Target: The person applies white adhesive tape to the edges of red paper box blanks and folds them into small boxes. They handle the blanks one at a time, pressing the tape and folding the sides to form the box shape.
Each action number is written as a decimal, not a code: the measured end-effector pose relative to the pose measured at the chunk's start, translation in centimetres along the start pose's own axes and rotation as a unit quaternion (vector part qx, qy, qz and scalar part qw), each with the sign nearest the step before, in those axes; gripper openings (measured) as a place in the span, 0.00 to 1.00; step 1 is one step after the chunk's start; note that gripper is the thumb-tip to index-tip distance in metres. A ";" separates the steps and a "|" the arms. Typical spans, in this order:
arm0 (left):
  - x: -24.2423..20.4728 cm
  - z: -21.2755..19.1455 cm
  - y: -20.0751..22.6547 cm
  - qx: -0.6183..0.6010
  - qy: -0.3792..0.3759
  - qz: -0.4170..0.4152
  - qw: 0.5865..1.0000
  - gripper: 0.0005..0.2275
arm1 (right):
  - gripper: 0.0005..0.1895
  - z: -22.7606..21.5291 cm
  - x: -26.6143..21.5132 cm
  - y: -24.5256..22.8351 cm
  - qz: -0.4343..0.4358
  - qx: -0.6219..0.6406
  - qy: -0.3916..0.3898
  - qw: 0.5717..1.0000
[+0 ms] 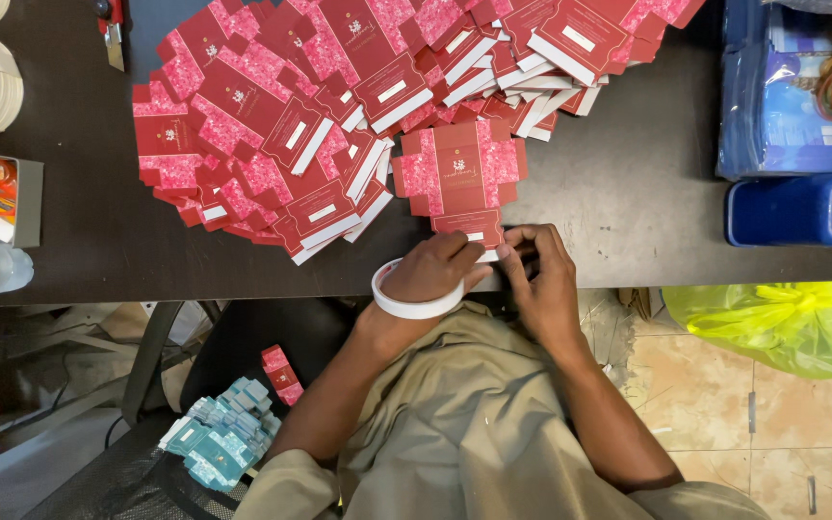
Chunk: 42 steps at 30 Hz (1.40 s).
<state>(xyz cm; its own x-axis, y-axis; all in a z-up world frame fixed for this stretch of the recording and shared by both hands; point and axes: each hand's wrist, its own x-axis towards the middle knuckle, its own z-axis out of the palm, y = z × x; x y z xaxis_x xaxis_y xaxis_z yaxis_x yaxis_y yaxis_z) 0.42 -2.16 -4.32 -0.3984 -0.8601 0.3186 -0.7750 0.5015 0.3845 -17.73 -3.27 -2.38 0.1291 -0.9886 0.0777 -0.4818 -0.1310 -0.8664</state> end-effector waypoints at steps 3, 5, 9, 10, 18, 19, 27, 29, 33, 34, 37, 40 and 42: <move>2.3 -6.9 0.9 -0.141 -0.043 -0.058 0.987 0.08 | 0.09 0.0 0.1 0.2 0.018 0.003 -0.011 1.000; 1.2 -4.8 0.2 -0.147 -0.039 -0.083 0.985 0.08 | 0.09 0.1 0.1 0.3 0.022 0.005 -0.013 1.000; 0.7 -5.0 -0.9 -0.117 0.005 -0.110 0.987 0.06 | 0.10 0.0 0.1 0.2 0.034 0.005 -0.020 0.999; 0.8 -5.2 -0.9 -0.117 0.006 -0.109 0.987 0.06 | 0.10 0.0 0.1 0.3 0.033 0.005 -0.020 0.999; -0.5 -3.3 -2.6 -0.257 0.008 -0.049 0.965 0.11 | 0.11 0.0 0.0 0.5 0.040 -0.009 -0.026 0.999; -0.6 -2.9 -2.9 -0.257 0.009 -0.049 0.965 0.11 | 0.11 0.0 0.0 0.5 0.040 -0.009 -0.026 0.999; -1.3 -1.4 -3.6 -0.256 0.037 -0.023 0.966 0.11 | 0.11 0.2 0.0 1.1 0.037 -0.007 -0.027 0.999; -1.3 -1.4 -3.5 -0.257 0.040 -0.022 0.965 0.12 | 0.11 0.2 0.0 1.0 0.037 -0.008 -0.028 0.999; -1.2 -1.7 -3.2 -0.261 0.045 -0.024 0.964 0.11 | 0.11 0.2 0.0 1.0 0.039 -0.006 -0.027 0.999; -1.2 -1.7 -3.3 -0.261 0.045 -0.024 0.964 0.11 | 0.11 0.2 -0.1 0.9 0.039 -0.006 -0.027 0.999; -1.3 -1.7 -3.3 -0.259 0.044 -0.025 0.965 0.11 | 0.11 0.2 -0.1 0.9 0.044 -0.001 -0.027 0.999; -1.2 -1.7 -3.3 -0.265 0.048 -0.018 0.963 0.11 | 0.11 0.3 -0.2 1.1 0.049 -0.003 -0.026 0.998; -1.2 -1.6 -3.2 -0.261 0.056 -0.015 0.964 0.11 | 0.10 0.3 -0.2 1.2 0.039 -0.008 -0.022 0.999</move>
<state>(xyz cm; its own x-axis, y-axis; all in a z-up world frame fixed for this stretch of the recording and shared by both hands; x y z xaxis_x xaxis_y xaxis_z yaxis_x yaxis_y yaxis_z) 4.17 -2.62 -4.51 -0.3021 -0.8742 0.3802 -0.4222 0.4803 0.7689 -18.03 -3.22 -3.56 0.1286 -0.9916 -0.0127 -0.5051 -0.0544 -0.8613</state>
